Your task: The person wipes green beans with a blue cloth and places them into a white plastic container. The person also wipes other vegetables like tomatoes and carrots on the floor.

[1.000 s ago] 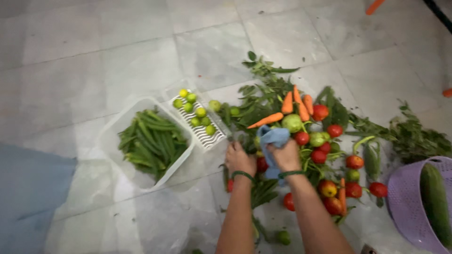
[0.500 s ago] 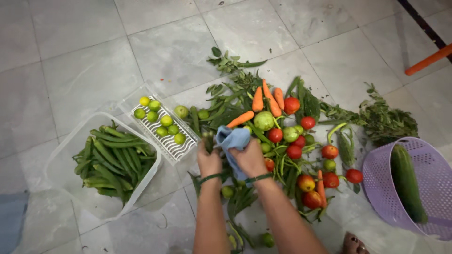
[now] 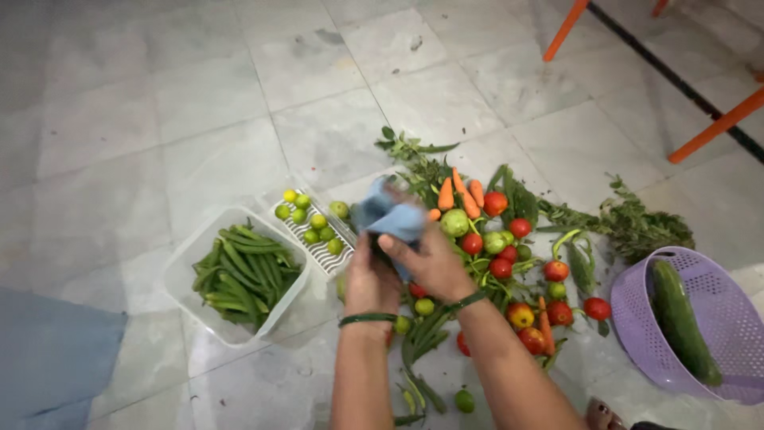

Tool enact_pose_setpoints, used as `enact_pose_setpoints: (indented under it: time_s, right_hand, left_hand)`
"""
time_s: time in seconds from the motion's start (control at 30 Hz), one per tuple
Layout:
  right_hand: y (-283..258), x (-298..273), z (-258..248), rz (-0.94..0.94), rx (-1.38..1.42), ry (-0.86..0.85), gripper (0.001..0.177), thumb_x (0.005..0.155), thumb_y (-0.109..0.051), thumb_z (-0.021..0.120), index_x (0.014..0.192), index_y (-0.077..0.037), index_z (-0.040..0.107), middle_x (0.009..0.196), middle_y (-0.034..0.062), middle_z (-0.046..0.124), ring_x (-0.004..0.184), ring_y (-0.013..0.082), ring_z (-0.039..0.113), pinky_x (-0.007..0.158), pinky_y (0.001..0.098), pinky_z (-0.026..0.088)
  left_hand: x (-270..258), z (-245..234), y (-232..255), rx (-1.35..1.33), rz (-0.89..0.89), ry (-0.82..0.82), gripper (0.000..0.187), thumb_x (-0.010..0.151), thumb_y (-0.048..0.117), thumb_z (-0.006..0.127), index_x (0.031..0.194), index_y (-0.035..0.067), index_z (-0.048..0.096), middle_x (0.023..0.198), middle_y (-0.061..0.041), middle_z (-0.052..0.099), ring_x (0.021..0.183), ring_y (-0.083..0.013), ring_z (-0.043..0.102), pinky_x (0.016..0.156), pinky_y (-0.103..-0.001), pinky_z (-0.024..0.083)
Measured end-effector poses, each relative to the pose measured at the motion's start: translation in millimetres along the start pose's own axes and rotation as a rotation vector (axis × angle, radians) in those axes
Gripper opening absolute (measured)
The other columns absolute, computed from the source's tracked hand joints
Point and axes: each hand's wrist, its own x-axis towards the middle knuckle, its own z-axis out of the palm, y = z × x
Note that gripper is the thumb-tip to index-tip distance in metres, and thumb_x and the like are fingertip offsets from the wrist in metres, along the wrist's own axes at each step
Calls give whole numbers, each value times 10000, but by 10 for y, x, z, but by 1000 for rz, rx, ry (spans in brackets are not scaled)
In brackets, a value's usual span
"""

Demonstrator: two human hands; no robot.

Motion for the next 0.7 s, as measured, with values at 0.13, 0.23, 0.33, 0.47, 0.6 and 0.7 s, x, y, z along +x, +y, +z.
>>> enact_pose_setpoints:
  time_s: [0.13, 0.23, 0.33, 0.47, 0.6, 0.7]
  right_hand:
    - [-428, -166, 151, -118, -21, -73, 381, 1084, -215, 534, 1390, -33, 671, 1563, 160, 574, 1431, 265, 542, 1191, 375, 385]
    - [-684, -345, 187, -189, -376, 15, 334, 926, -169, 679, 1237, -62, 733, 1415, 176, 632, 1262, 302, 655, 1056, 380, 504]
    - [-863, -592, 309, -181, -548, 29, 340, 794, -136, 708, 1118, -34, 719, 1282, 195, 655, 1148, 335, 658, 974, 384, 516]
    - [-817, -709, 200, -219, -413, 59, 235, 789, -82, 707, 1017, -23, 715, 1102, 133, 721, 1062, 258, 707, 950, 356, 552]
    - [-900, -830, 42, -219, -104, 76, 210, 817, -40, 714, 1021, 9, 712, 1124, 117, 711, 1075, 222, 674, 967, 360, 529]
    - [-1260, -958, 55, -86, 254, 113, 317, 844, -38, 670, 1159, -14, 682, 1163, 108, 700, 1078, 197, 650, 976, 357, 521]
  left_hand:
    - [-333, 244, 131, -31, 58, -42, 450, 1038, 364, 383, 1346, 133, 616, 1338, -15, 674, 1215, -176, 642, 1066, -352, 488]
    - [-431, 191, 158, -161, 64, -150, 383, 1077, 327, 420, 1294, 85, 622, 1258, -74, 669, 1132, -234, 646, 1026, -412, 507]
    - [-586, 64, 302, -75, 103, -160, 391, 1028, 266, 407, 1215, 15, 641, 1183, -127, 702, 1093, -259, 680, 1005, -426, 534]
    - [-790, 162, 260, -100, 61, -102, 381, 1039, 277, 416, 1212, 31, 650, 1158, -101, 716, 1060, -244, 674, 979, -418, 530]
    - [-1112, 399, 291, -26, 74, -50, 321, 1036, 255, 444, 1228, 98, 649, 1174, -72, 712, 1071, -242, 674, 968, -424, 528]
    - [-1414, 549, 463, -14, 184, -89, 234, 1087, 214, 490, 1251, 112, 622, 1239, -35, 679, 1096, -216, 647, 988, -407, 514]
